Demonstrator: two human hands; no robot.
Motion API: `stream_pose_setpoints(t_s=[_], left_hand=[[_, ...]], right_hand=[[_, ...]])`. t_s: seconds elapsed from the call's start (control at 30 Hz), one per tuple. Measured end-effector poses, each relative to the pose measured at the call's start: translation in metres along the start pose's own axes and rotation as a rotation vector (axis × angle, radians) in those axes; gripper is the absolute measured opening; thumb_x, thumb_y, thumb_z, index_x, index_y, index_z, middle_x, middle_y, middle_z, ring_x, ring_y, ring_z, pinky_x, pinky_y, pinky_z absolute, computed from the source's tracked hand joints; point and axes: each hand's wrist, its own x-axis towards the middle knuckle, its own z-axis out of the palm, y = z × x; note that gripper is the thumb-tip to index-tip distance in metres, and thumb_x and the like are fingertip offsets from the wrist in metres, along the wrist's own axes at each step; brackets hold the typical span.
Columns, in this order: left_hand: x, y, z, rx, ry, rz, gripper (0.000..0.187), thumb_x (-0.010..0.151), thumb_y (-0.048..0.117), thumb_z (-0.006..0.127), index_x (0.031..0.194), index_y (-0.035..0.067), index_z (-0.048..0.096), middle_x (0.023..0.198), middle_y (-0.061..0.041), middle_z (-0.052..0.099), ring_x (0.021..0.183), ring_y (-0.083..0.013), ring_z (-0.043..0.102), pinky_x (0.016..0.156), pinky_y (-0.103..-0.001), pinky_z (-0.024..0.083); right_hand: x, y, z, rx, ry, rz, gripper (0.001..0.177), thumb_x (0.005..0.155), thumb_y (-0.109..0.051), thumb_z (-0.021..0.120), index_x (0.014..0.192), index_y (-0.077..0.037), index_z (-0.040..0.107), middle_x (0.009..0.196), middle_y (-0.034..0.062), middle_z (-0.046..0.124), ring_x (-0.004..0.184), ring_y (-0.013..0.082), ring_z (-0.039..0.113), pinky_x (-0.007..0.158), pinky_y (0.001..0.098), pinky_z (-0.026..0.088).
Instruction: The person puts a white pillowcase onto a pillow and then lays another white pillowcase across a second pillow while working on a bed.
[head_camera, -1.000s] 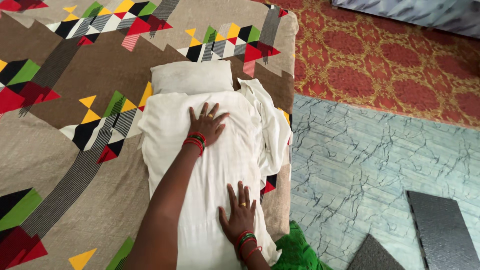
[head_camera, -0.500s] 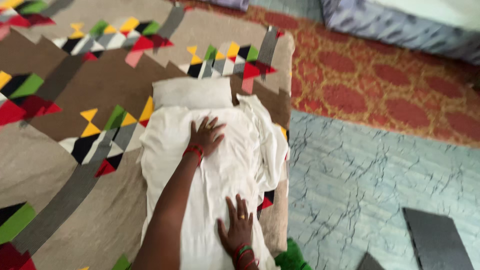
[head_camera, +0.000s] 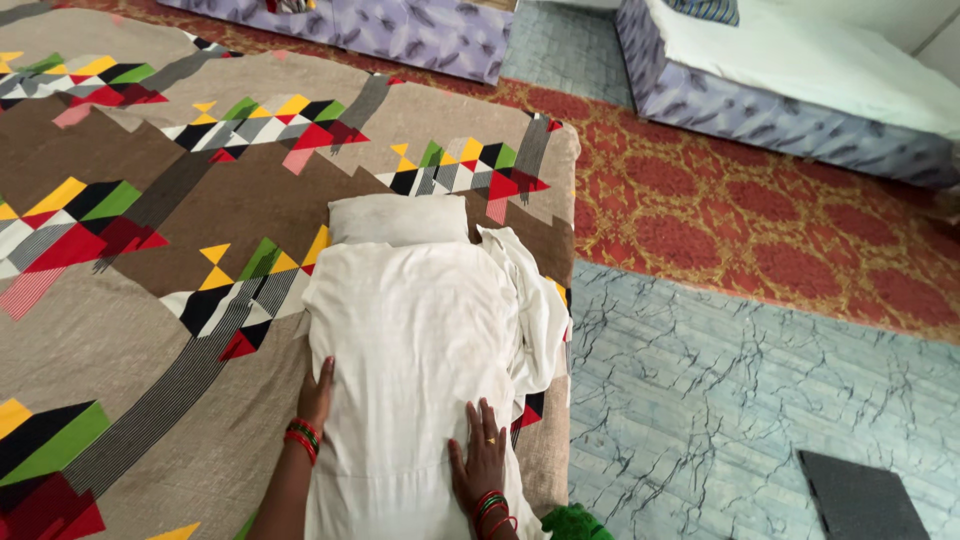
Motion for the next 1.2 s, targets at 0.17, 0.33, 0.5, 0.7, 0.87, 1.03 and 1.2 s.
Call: stream_pose_setpoints(t_s=[0.17, 0.33, 0.5, 0.7, 0.87, 1.03, 1.2], left_hand=[[-0.011, 0.034, 0.021, -0.081, -0.068, 0.078, 0.073, 0.11, 0.054, 0.067, 0.127, -0.015, 0.051, 0.108, -0.026, 0.055, 0.095, -0.032, 0.054, 0.078, -0.039, 0.046], [-0.042, 0.154, 0.025, -0.336, -0.135, 0.276, 0.049, 0.09, 0.047, 0.074, 0.109, 0.002, 0.069, 0.085, -0.005, 0.071, 0.074, -0.0141, 0.067, 0.062, -0.026, 0.057], [-0.091, 0.313, -0.008, -0.028, -0.16, 0.644, 0.034, 0.096, 0.035, 0.068, 0.108, 0.003, 0.071, 0.084, -0.007, 0.076, 0.069, -0.0157, 0.075, 0.061, -0.031, 0.059], [-0.145, 0.375, -0.019, 0.526, -0.192, 1.364, 0.029, 0.082, 0.017, 0.072, 0.108, 0.007, 0.064, 0.084, -0.012, 0.072, 0.072, -0.0277, 0.072, 0.064, -0.04, 0.058], [-0.172, 0.272, 0.048, 0.786, -0.38, 1.46, 0.062, 0.087, 0.012, 0.072, 0.146, 0.01, 0.053, 0.079, -0.013, 0.071, 0.056, -0.0225, 0.067, 0.048, -0.035, 0.056], [-0.211, 0.059, 0.099, 0.59, -0.652, 1.293, 0.051, 0.096, 0.035, 0.06, 0.143, 0.02, 0.051, 0.1, -0.01, 0.074, 0.081, -0.0252, 0.072, 0.064, -0.038, 0.058], [-0.28, 0.006, 0.109, 0.934, -1.062, 0.894, 0.045, 0.101, 0.012, 0.049, 0.145, 0.016, 0.053, 0.106, -0.016, 0.069, 0.095, -0.0319, 0.069, 0.076, -0.047, 0.055]], right_hand=[[-0.001, 0.009, 0.003, 0.067, -0.03, 0.155, 0.075, 0.098, -0.053, 0.049, 0.162, -0.026, 0.021, 0.17, 0.0061, 0.018, 0.157, 0.0309, 0.016, 0.125, 0.0496, 0.019], [0.009, 0.008, -0.002, 0.396, 0.081, 0.081, 0.082, 0.098, -0.061, 0.041, 0.165, -0.02, 0.017, 0.17, 0.0107, 0.023, 0.158, 0.0367, 0.019, 0.122, 0.053, 0.026], [0.031, -0.035, -0.034, 0.701, -0.015, -0.063, 0.087, 0.099, -0.059, 0.044, 0.164, -0.015, 0.006, 0.173, 0.0122, 0.014, 0.151, 0.0344, 0.034, 0.118, 0.0483, 0.035], [0.087, -0.029, 0.013, 0.611, -0.118, 0.112, 0.087, 0.096, -0.041, 0.054, 0.165, -0.014, 0.009, 0.151, 0.0192, 0.048, 0.126, 0.028, 0.06, 0.105, 0.0394, 0.05], [0.05, 0.03, 0.004, 0.618, -0.406, -0.1, 0.046, 0.11, -0.029, 0.046, 0.144, 0.001, 0.052, 0.135, 0.0244, 0.063, 0.124, 0.0334, 0.063, 0.107, 0.0393, 0.052], [-0.048, 0.02, -0.088, 0.306, -0.908, -0.304, 0.045, 0.106, -0.034, 0.053, 0.137, -0.003, 0.062, 0.132, 0.0183, 0.069, 0.122, 0.0314, 0.065, 0.105, 0.0397, 0.048], [-0.021, 0.001, -0.121, 0.403, -0.556, -0.124, 0.047, 0.101, -0.035, 0.059, 0.14, -0.01, 0.06, 0.131, 0.0114, 0.072, 0.123, 0.0275, 0.068, 0.104, 0.0374, 0.052]])
